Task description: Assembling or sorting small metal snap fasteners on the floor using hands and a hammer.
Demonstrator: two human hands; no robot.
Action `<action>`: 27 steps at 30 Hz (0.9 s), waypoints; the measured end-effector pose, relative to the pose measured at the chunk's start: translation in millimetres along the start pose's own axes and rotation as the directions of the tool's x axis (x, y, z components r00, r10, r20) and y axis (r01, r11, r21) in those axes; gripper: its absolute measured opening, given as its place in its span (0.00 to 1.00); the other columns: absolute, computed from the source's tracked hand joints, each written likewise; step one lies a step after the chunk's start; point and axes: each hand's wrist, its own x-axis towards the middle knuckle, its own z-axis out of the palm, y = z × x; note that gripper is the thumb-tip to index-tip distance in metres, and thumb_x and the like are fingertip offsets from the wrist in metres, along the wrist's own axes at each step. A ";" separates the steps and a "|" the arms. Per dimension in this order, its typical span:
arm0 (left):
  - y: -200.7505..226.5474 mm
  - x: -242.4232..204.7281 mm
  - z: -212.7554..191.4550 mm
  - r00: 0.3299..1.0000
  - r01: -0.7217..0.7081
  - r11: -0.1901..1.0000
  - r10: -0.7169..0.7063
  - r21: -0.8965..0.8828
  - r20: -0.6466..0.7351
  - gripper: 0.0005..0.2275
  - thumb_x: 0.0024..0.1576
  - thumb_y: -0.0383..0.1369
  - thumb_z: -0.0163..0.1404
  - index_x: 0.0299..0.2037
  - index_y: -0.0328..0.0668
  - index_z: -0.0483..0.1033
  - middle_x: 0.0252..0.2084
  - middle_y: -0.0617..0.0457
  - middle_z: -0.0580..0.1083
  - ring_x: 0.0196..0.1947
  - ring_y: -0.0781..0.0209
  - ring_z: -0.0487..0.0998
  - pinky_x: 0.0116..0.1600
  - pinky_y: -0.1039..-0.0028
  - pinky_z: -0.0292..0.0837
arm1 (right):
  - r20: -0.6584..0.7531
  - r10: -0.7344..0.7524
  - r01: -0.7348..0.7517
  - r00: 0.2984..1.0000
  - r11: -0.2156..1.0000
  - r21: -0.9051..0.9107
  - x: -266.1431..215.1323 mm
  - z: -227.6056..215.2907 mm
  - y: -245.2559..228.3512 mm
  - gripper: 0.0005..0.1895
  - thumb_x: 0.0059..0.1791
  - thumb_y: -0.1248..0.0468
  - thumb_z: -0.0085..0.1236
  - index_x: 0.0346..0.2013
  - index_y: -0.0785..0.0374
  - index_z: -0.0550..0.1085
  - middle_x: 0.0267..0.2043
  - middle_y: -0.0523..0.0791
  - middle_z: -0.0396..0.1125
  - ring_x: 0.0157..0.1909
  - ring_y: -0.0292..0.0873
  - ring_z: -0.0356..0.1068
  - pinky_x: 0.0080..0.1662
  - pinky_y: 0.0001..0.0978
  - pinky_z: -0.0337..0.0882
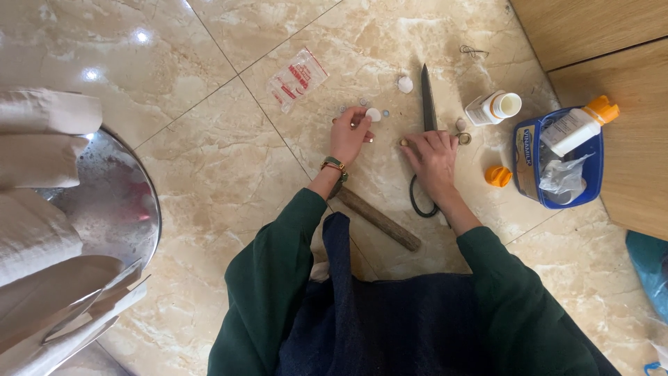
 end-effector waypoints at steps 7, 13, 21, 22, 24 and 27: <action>-1.3 1.4 -0.6 1.000 0.014 1.000 -0.014 0.013 -0.004 0.11 0.63 0.28 0.50 0.52 0.29 0.73 0.39 0.41 0.74 0.31 0.56 0.85 0.33 0.73 0.87 | 0.012 0.033 -0.034 0.999 0.999 0.035 4.5 -4.4 -7.9 0.08 0.55 0.58 0.66 0.45 0.58 0.81 0.40 0.43 0.71 0.48 0.43 0.63 0.53 0.37 0.57; -4.0 1.9 -0.3 1.000 0.016 1.000 -0.016 -0.024 -0.007 0.12 0.62 0.28 0.51 0.52 0.27 0.73 0.39 0.41 0.74 0.30 0.55 0.84 0.34 0.73 0.86 | 0.044 0.077 -0.079 0.996 0.996 0.038 21.4 -0.6 -12.0 0.10 0.57 0.56 0.62 0.49 0.57 0.79 0.42 0.43 0.69 0.50 0.43 0.63 0.55 0.39 0.58; -1.1 -0.5 -1.6 1.000 -0.001 0.998 0.001 -0.067 -0.002 0.11 0.63 0.29 0.51 0.51 0.27 0.73 0.39 0.39 0.74 0.31 0.53 0.84 0.34 0.72 0.86 | 0.226 0.112 -0.128 0.968 0.990 0.057 72.7 20.1 -14.5 0.08 0.55 0.62 0.64 0.47 0.59 0.78 0.40 0.43 0.73 0.48 0.44 0.72 0.53 0.38 0.67; -1.6 -0.1 -1.9 1.000 -0.002 0.998 0.001 -0.068 -0.004 0.11 0.63 0.29 0.51 0.51 0.27 0.73 0.39 0.39 0.74 0.31 0.53 0.84 0.34 0.72 0.86 | 0.226 0.110 -0.126 0.968 0.990 0.058 74.1 21.6 -13.6 0.08 0.55 0.62 0.64 0.47 0.59 0.78 0.40 0.43 0.73 0.48 0.44 0.72 0.53 0.38 0.67; -3.3 0.4 -1.6 1.000 0.003 0.997 -0.004 -0.073 -0.006 0.11 0.62 0.27 0.51 0.51 0.26 0.73 0.39 0.38 0.75 0.31 0.51 0.84 0.34 0.71 0.87 | 0.262 0.119 -0.128 0.958 0.992 0.016 75.8 24.5 -11.3 0.05 0.56 0.63 0.62 0.46 0.57 0.78 0.39 0.42 0.73 0.47 0.42 0.73 0.53 0.37 0.68; 2.0 -1.7 -1.4 1.000 0.002 0.998 -0.002 -0.066 -0.008 0.11 0.62 0.27 0.51 0.51 0.27 0.73 0.39 0.38 0.75 0.30 0.52 0.84 0.33 0.72 0.87 | 0.250 0.079 -0.073 0.965 0.997 -0.033 77.9 24.0 -10.9 0.05 0.55 0.63 0.63 0.45 0.57 0.78 0.39 0.42 0.73 0.46 0.42 0.74 0.52 0.36 0.70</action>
